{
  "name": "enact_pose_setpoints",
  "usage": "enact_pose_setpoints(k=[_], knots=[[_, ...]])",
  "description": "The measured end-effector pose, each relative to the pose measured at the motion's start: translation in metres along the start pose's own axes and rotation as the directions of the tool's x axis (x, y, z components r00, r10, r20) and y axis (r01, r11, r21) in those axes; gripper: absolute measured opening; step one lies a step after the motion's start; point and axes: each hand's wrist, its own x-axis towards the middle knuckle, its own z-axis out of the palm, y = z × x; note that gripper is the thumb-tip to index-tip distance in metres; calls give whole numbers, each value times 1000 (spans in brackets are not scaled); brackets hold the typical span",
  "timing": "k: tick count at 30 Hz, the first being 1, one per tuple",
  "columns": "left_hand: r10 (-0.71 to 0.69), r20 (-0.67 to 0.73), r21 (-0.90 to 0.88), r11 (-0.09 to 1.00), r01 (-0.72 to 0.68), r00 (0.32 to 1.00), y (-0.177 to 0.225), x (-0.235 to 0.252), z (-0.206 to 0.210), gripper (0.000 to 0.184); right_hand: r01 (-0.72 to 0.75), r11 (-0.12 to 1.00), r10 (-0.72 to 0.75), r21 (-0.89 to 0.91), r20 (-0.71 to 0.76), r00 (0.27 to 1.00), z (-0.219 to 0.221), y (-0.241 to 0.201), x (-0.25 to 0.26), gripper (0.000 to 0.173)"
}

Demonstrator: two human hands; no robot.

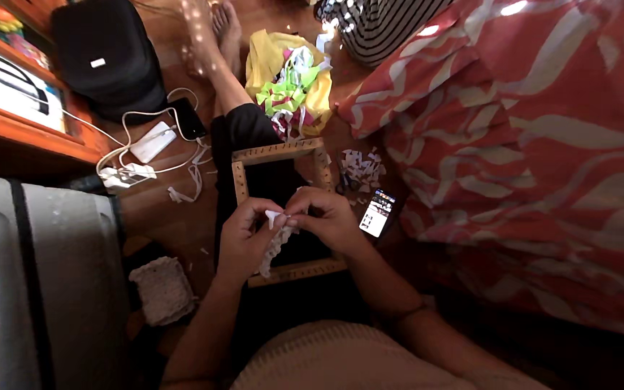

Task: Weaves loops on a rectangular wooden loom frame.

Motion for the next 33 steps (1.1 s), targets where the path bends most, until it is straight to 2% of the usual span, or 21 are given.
enact_pose_setpoints(k=[8, 12, 19, 23, 27, 30, 31, 33], knots=[[77, 95, 16, 997, -79, 992, -5, 0, -4, 8, -77, 997, 77, 26, -14, 997, -2, -4, -1, 2], [81, 60, 14, 997, -82, 995, -5, 0, 0, 10, -81, 997, 81, -7, -54, 995, 2, -5, -2, 4], [41, -28, 14, 999, -41, 999, -3, -2, 4, 14, 70, 981, -75, -180, -22, 997, -1, -7, 2, 8], [-5, -95, -28, 1000, 2, 995, -1, -3, 7, 16, 81, 972, -81, -221, 10, 997, 0, -7, 1, 13], [-44, -107, -19, 999, 43, 993, -4, -3, 6, 11, 79, 951, -92, -297, -28, 995, 2, -6, 0, 7], [-85, -141, -38, 996, 81, 986, -8, -1, 8, 11, 72, 957, -87, -280, -39, 995, 5, -6, 0, 6], [-92, -154, -61, 995, 83, 984, -9, -1, 9, 15, 64, 965, -76, -255, -40, 996, 6, -5, 0, 6], [-64, -164, -88, 995, 50, 984, -12, 1, 10, 36, 31, 981, -42, -192, -52, 998, 7, -6, -1, 6]])
